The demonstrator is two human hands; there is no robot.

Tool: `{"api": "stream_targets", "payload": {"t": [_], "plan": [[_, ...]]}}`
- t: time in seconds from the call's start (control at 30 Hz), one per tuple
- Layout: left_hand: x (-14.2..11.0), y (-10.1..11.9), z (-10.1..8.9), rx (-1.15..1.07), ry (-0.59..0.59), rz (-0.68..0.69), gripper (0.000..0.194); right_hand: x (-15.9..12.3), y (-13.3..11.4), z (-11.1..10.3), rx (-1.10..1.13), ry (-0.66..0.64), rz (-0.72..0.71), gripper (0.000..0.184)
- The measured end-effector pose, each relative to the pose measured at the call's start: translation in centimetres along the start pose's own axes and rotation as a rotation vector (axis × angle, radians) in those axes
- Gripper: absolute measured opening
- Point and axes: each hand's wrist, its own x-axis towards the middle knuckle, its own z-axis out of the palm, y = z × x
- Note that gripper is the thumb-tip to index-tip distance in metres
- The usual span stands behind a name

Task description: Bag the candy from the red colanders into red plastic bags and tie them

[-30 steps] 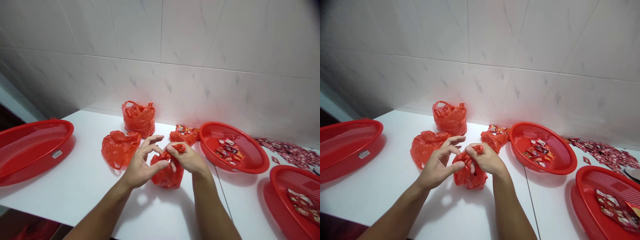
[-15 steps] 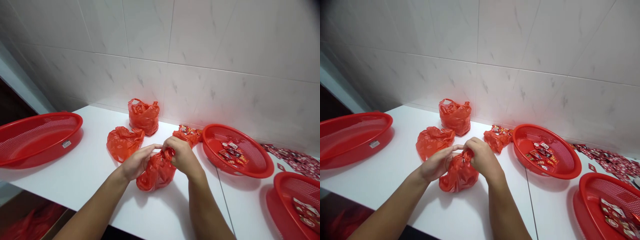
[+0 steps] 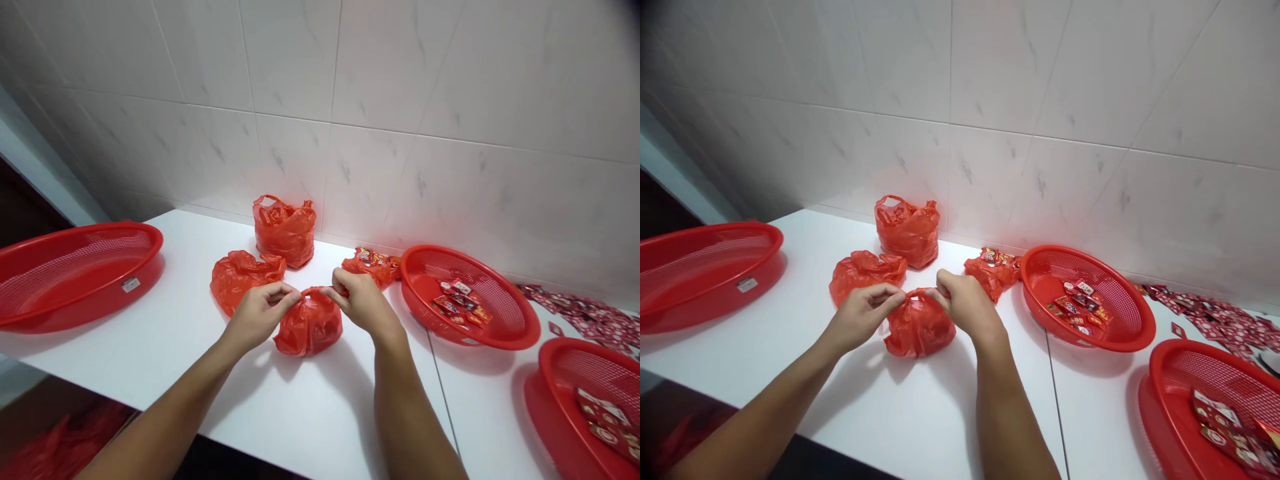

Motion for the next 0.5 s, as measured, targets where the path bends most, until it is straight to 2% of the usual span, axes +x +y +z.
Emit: {"api": "stream_targets", "payload": {"t": [0.07,0.17,0.27,0.37,0.4,0.47,0.5], "plan": [[-0.5,-0.9,-1.3,0.195,0.069,0.02,0.034,-0.6,1.0,-0.9,0.03,-0.115,0.083,0.04],[-1.3,-2.7,-3.6,0.446,0.156,-0.03,0.034,-1.3,2.8,-2.2,0.047,-0.261,0.22,0.041],[-2.2,-3.8,-4.4,0.468,0.164,-0.078,0.037,-1.5,3.3,-2.8,0.027,-0.272,0.28,0.04],[-3.2,-4.1,-2.6,0.282,0.094,0.014,0.036,-1.3,1.9,-2.3,0.021,-0.252,0.238,0.038],[-3.5,-4.1,-1.5,0.233,0.064,0.061,0.045,-1.2,1.1,-1.9,0.041,-0.275,0.208,0.037],[-3.8,-4.2,1.1,0.185,0.009,0.135,0.077,-1.2,-0.7,-1.0,0.095,-0.35,0.108,0.037],[-3.8,-4.2,2.5,0.172,-0.031,0.147,0.086,-1.3,-1.6,-0.6,0.118,-0.395,0.041,0.037]]}}
